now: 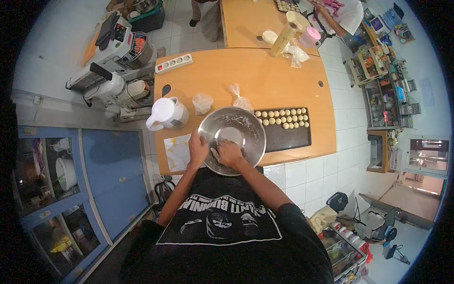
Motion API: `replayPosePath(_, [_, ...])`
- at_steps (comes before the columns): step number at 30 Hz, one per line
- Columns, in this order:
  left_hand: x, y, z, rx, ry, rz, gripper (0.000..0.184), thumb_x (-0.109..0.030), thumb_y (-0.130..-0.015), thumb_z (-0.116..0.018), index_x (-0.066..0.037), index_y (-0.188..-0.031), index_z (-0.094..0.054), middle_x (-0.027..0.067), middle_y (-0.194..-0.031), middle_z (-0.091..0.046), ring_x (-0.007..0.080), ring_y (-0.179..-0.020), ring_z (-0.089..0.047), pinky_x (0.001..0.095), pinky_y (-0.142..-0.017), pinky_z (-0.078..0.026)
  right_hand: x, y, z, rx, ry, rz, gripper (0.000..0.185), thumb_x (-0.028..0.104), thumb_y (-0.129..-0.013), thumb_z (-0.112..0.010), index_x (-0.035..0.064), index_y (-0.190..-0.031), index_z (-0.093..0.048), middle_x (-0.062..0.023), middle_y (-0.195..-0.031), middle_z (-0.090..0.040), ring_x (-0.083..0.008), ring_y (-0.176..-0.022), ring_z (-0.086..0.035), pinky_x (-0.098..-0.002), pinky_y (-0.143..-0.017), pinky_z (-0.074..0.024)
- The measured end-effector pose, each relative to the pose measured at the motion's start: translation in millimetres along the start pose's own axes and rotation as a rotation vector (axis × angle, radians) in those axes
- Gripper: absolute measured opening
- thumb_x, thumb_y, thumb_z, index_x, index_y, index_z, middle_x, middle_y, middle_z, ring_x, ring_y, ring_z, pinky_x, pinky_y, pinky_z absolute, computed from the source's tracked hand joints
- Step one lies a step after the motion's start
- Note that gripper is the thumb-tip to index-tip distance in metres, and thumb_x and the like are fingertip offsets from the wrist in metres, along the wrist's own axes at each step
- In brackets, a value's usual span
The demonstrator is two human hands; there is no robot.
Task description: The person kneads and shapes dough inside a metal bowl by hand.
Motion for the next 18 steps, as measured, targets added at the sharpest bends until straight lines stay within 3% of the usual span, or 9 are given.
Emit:
replayPosePath(3, [-3.7, -2.0, 1.3, 0.034, 0.008, 0.048, 0.042, 0.004, -0.093, -0.058, 0.009, -0.134, -0.051, 0.0345, -0.123, -0.061, 0.0523, -0.115, -0.059, 0.0530, -0.097, -0.047, 1.3, -11.8, 4.0, -0.017, -0.054, -0.054, 0.033, 0.028, -0.095, -0.057, 0.0022, -0.086, -0.075, -0.0214, -0.094, -0.072, -0.0366, -0.094, -0.070, -0.0474, -0.087, -0.0554])
replayPosePath(6, [-6.7, -0.4, 3.7, 0.063, 0.037, 0.090, 0.042, 0.003, -0.094, -0.058, 0.008, -0.135, -0.051, 0.0341, -0.124, -0.061, 0.0522, -0.115, -0.058, 0.0530, -0.097, -0.047, 0.7, -18.7, -1.6, -0.074, -0.042, -0.069, 0.031, 0.029, -0.094, -0.059, 0.0022, -0.083, -0.072, -0.0174, -0.087, -0.071, -0.0367, -0.084, -0.070, -0.0472, -0.077, -0.0569])
replayPosePath(9, [-4.3, -1.8, 1.4, -0.010, 0.031, -0.010, 0.043, 0.002, -0.094, -0.058, 0.008, -0.136, -0.051, 0.0341, -0.124, -0.061, 0.0520, -0.116, -0.059, 0.0531, -0.097, -0.048, -4.8, -22.8, -12.3, -0.229, -0.080, -0.025, 0.033, 0.029, -0.095, -0.058, 0.0023, -0.079, -0.070, -0.0186, -0.078, -0.069, -0.0384, -0.076, -0.069, -0.0477, -0.073, -0.0568])
replayPosePath(13, [6.5, 1.9, -1.9, 0.012, 0.013, 0.040, 0.044, 0.002, -0.095, -0.057, 0.008, -0.138, -0.050, 0.0350, -0.125, -0.061, 0.0520, -0.117, -0.058, 0.0528, -0.098, -0.048, -9.4, -29.2, -14.6, -0.228, -0.076, -0.007, 0.036, 0.030, -0.097, -0.056, 0.0021, -0.077, -0.069, -0.0198, -0.078, -0.070, -0.0382, -0.078, -0.070, -0.0482, -0.074, -0.0566])
replayPosePath(16, [12.3, -0.3, -4.3, -0.011, 0.026, 0.001, 0.042, 0.002, -0.096, -0.056, 0.008, -0.137, -0.050, 0.0354, -0.121, -0.062, 0.0526, -0.114, -0.060, 0.0533, -0.095, -0.048, 2.4, -35.4, 9.8, -0.186, -0.110, -0.187, 0.040, 0.036, -0.098, -0.056, 0.0039, -0.078, -0.069, -0.0190, -0.078, -0.069, -0.0400, -0.078, -0.069, -0.0501, -0.074, -0.0555])
replayPosePath(18, [13.3, 1.4, -3.6, -0.027, 0.049, -0.003, 0.040, 0.003, -0.095, -0.056, 0.007, -0.135, -0.051, 0.0354, -0.116, -0.064, 0.0530, -0.111, -0.062, 0.0538, -0.092, -0.048, 8.6, -42.3, 35.0, 0.043, -0.354, -0.314, 0.041, 0.040, -0.096, -0.061, 0.0007, -0.087, -0.071, -0.0246, -0.098, -0.071, -0.0428, -0.095, -0.070, -0.0514, -0.091, -0.0539])
Point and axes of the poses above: each hand's wrist, its own y-axis away from the middle knuckle, its own z-axis out of the back of the hand, x = y × z, the point moved 1 cm from there along -y, towards the middle knuckle
